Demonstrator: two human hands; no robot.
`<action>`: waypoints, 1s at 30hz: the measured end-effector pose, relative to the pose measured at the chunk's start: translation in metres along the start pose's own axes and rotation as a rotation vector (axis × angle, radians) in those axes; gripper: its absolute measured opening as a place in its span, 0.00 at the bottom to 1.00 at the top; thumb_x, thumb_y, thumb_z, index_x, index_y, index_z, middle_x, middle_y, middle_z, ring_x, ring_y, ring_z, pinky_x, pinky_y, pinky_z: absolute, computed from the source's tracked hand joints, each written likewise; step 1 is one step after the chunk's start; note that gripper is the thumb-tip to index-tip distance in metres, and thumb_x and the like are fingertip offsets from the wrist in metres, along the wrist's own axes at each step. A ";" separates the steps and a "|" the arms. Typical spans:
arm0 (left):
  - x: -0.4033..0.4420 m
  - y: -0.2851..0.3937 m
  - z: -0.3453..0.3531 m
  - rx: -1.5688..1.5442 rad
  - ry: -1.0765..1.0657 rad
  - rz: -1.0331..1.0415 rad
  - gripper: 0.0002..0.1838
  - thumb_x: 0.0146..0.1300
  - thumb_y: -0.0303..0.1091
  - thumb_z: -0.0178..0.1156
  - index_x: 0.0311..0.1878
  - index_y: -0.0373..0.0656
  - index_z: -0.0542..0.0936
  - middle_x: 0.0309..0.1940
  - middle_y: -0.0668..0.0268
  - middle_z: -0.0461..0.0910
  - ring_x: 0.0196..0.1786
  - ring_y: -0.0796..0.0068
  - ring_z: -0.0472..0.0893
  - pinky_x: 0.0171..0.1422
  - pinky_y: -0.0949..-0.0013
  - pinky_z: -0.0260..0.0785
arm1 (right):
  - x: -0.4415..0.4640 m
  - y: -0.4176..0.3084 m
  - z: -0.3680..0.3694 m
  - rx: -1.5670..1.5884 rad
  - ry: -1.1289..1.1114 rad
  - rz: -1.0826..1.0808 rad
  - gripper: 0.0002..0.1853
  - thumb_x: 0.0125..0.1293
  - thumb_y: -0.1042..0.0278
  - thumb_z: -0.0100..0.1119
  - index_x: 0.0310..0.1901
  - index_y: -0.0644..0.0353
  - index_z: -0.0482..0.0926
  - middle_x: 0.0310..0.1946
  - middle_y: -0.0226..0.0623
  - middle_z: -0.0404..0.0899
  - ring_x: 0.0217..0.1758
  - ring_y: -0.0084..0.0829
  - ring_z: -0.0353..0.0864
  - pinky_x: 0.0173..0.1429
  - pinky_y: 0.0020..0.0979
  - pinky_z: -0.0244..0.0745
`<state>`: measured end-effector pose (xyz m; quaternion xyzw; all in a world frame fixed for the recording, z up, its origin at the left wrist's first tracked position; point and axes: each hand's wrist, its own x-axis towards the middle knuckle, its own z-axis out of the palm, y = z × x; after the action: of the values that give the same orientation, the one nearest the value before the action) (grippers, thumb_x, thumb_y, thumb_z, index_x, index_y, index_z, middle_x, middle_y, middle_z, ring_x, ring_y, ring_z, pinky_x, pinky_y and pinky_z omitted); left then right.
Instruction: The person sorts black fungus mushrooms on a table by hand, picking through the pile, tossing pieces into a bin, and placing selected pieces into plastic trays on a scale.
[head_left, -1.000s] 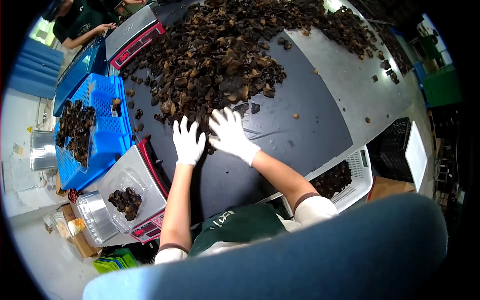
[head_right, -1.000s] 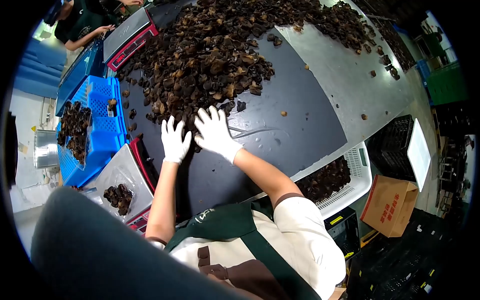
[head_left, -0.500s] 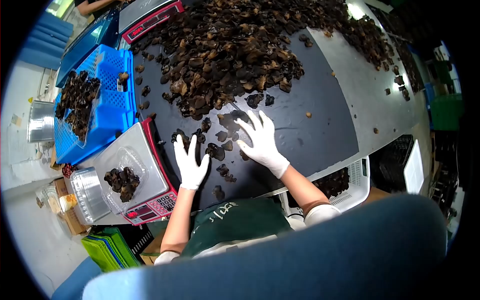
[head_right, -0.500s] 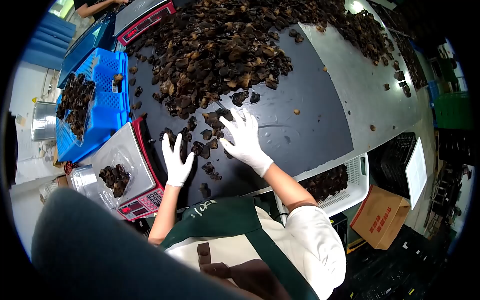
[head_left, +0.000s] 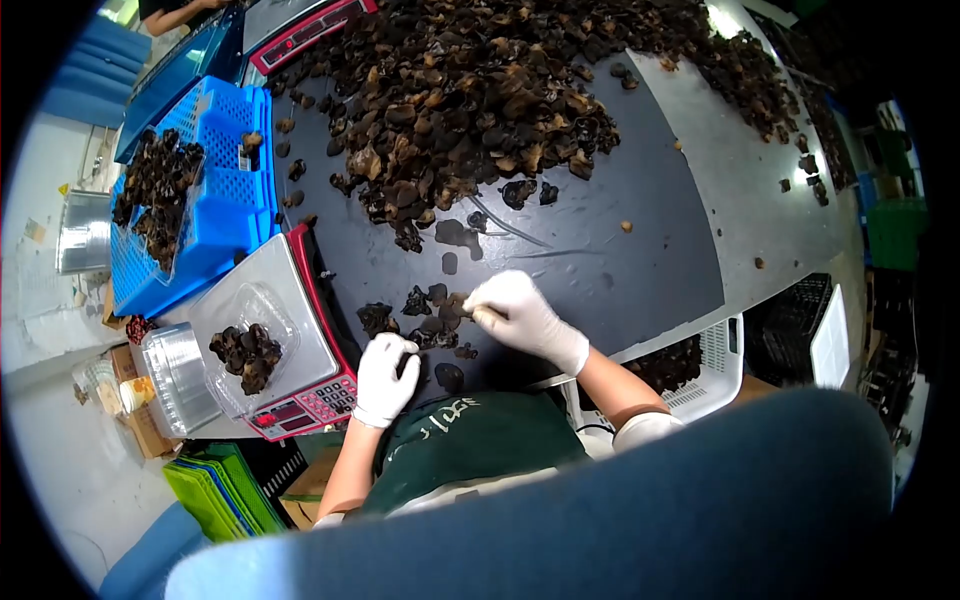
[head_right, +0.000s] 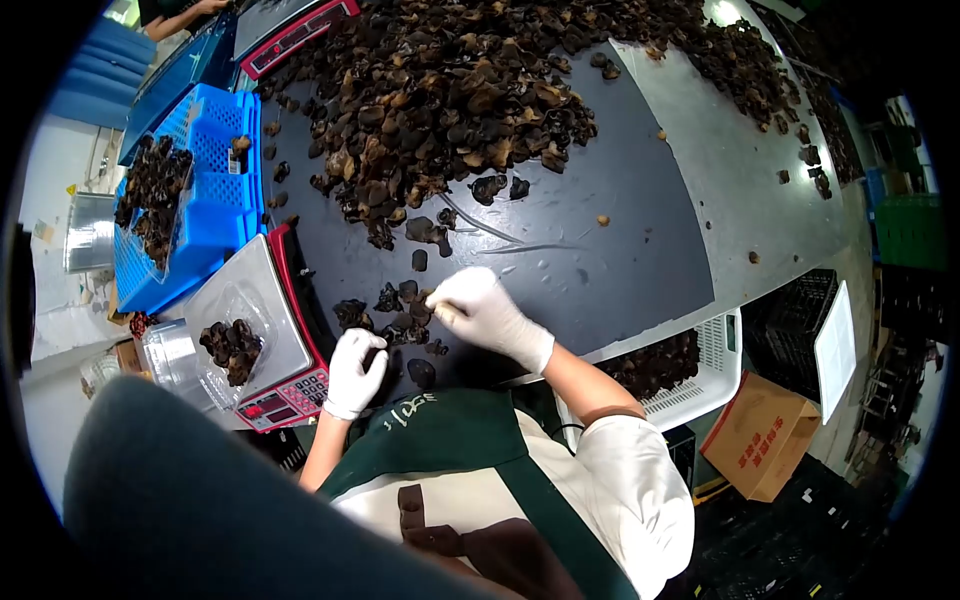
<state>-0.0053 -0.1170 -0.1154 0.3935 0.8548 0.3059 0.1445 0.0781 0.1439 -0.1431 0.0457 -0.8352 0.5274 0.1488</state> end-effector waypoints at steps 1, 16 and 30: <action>-0.007 0.001 0.003 -0.027 -0.055 0.027 0.08 0.54 0.29 0.64 0.39 0.41 0.81 0.38 0.59 0.78 0.42 0.55 0.79 0.48 0.60 0.72 | 0.006 0.007 -0.003 -0.086 0.087 0.038 0.07 0.55 0.73 0.64 0.37 0.58 0.82 0.36 0.35 0.85 0.41 0.39 0.83 0.48 0.35 0.75; -0.030 -0.007 0.050 0.075 -0.307 0.068 0.15 0.52 0.35 0.68 0.44 0.50 0.78 0.41 0.65 0.73 0.42 0.63 0.80 0.44 0.64 0.75 | 0.023 0.043 -0.036 1.143 0.198 0.500 0.17 0.70 0.64 0.55 0.52 0.67 0.80 0.40 0.43 0.83 0.38 0.32 0.80 0.43 0.29 0.77; -0.026 -0.008 0.051 0.162 -0.301 0.096 0.18 0.49 0.40 0.70 0.44 0.51 0.78 0.37 0.64 0.73 0.41 0.63 0.79 0.42 0.62 0.74 | 0.016 0.001 0.075 -0.590 -0.124 -0.221 0.11 0.55 0.63 0.66 0.40 0.49 0.84 0.30 0.28 0.79 0.37 0.32 0.75 0.44 0.36 0.65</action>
<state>0.0315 -0.1200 -0.1597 0.4857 0.8255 0.1802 0.2240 0.0477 0.0787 -0.1693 0.1233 -0.9496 0.2393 0.1608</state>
